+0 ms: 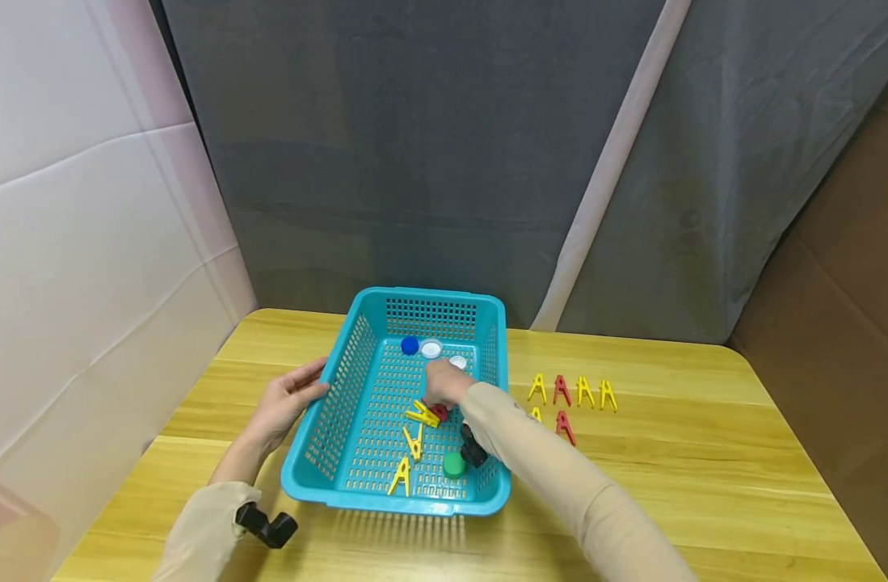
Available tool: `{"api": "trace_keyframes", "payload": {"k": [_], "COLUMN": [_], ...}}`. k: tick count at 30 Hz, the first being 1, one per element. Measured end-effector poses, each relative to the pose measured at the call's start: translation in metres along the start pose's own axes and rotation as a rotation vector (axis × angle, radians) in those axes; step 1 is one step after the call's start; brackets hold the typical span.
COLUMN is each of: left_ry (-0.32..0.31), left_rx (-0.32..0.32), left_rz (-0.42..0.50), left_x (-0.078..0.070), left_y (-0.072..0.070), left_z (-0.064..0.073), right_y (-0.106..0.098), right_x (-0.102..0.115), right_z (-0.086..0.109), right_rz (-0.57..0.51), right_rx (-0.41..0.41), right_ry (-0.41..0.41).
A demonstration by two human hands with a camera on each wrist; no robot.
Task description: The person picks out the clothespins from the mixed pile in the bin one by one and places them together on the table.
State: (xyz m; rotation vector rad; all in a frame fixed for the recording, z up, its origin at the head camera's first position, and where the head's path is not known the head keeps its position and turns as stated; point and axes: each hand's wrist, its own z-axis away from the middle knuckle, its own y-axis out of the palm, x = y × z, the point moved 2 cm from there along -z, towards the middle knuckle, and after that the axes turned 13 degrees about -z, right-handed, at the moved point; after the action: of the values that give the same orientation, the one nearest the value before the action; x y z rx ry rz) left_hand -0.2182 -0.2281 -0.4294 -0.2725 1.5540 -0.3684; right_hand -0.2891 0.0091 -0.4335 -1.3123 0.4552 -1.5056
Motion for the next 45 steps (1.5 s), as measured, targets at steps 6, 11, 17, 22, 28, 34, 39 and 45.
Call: {"api": "trace_keyframes", "payload": {"k": [6,11,17,22,28,34,39,45], "left_ry": [-0.002,0.002,0.004,0.006,0.004,0.003,0.0,-0.009], "left_rx": [0.002,0.0,0.004,0.005,0.005,0.006,0.002,0.003], "left_rz": [0.004,0.003,-0.001,-0.003,0.005,0.007,0.005,0.008], "left_x": [0.0,0.0,-0.001,-0.002,-0.001,-0.001,-0.001,-0.001], "left_y": [0.0,0.0,-0.001,-0.001,-0.001,-0.001,-0.001,0.0], "left_z": [0.001,0.001,0.001,0.001,0.001,0.001,0.001,0.001], "right_y": [-0.005,-0.012,-0.011,-0.01,-0.009,-0.006,-0.003,-0.002], "right_x": [0.0,-0.001,-0.001,-0.001,0.001,0.001,0.001,0.002], "right_z": [0.0,0.001,0.003,0.004,0.006,0.008,0.006,0.002], "right_rz": [-0.015,-0.011,-0.073,-0.042,0.034,0.095,0.126,0.155], "right_rx": [-0.083,-0.057,0.068,0.091,0.091,0.075,0.042,-0.021], "right_ry": [-0.009,-0.059,-0.081,-0.082,-0.117,-0.146,-0.143,-0.135]}}
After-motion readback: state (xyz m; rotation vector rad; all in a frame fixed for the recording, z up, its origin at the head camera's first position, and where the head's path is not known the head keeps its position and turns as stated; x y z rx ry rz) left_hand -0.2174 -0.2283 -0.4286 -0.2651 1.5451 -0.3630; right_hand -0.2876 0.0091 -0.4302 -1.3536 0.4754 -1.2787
